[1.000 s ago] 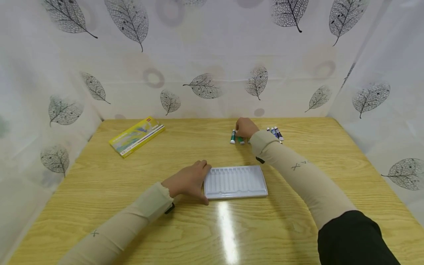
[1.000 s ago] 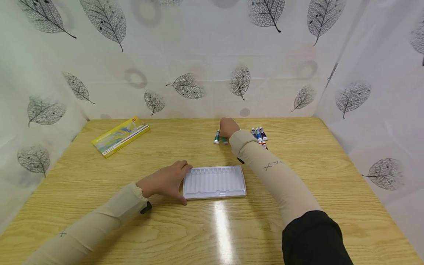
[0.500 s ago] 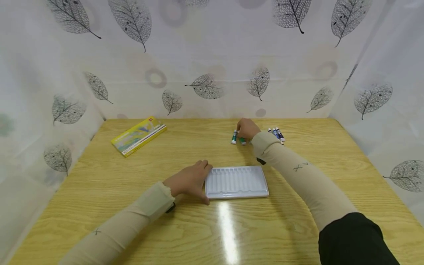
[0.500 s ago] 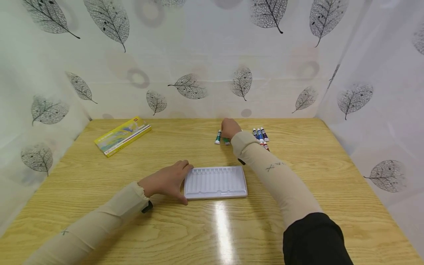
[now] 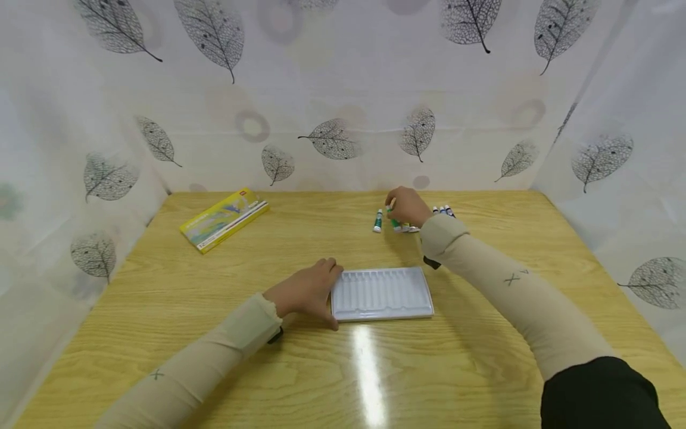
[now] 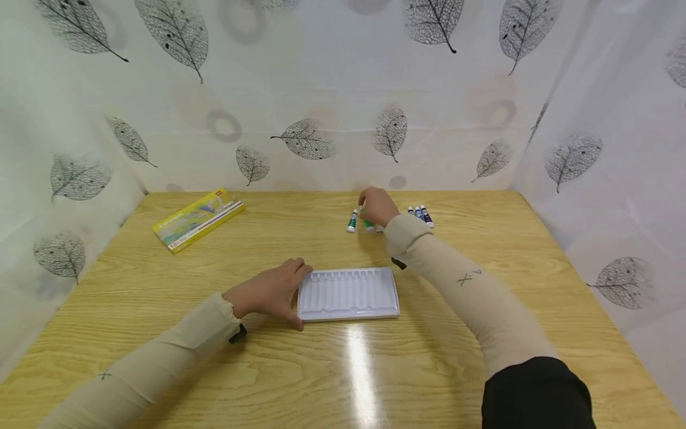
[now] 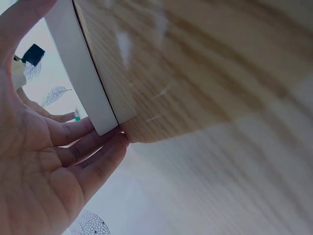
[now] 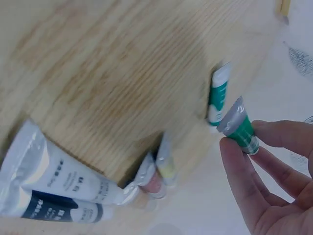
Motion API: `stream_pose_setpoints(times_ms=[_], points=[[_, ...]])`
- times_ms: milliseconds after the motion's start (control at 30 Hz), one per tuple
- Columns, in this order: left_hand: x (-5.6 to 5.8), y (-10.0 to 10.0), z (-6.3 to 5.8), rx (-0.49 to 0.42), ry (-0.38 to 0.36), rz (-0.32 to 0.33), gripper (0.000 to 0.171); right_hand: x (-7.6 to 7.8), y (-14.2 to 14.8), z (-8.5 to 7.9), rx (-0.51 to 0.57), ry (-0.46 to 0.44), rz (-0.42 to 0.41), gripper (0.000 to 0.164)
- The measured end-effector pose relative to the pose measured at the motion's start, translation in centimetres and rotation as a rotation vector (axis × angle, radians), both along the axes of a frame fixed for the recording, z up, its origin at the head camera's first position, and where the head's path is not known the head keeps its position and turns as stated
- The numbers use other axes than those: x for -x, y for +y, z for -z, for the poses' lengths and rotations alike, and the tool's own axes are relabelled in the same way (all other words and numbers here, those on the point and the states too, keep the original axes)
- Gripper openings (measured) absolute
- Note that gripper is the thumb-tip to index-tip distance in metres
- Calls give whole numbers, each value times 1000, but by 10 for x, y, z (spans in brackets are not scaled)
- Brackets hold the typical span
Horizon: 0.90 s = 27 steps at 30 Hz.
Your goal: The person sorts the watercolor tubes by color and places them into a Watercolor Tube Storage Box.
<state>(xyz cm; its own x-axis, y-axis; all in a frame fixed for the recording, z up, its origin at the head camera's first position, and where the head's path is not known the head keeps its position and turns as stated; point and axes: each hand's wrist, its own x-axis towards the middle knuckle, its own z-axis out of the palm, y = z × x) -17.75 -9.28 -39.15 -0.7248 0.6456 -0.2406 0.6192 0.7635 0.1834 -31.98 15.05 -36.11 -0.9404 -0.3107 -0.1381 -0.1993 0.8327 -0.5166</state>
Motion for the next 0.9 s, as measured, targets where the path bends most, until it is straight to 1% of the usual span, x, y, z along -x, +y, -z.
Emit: stream_pose_setpoints(times_ms=[167, 400, 600, 833, 900], points=[[1, -1, 0, 4, 18, 8, 107, -16, -4, -13, 64, -13, -38, 33], [2, -1, -2, -6, 18, 9, 108, -42, -12, -22, 170, -66, -53, 29], [2, -1, -1, -13, 5, 12, 109, -66, -21, -21, 208, -95, -94, 29], [3, -2, 2, -19, 13, 17, 107, -92, -40, -17, 275, -211, -121, 30], [4, -2, 2, -22, 15, 19, 107, -98, -46, -15, 290, -233, -125, 30]])
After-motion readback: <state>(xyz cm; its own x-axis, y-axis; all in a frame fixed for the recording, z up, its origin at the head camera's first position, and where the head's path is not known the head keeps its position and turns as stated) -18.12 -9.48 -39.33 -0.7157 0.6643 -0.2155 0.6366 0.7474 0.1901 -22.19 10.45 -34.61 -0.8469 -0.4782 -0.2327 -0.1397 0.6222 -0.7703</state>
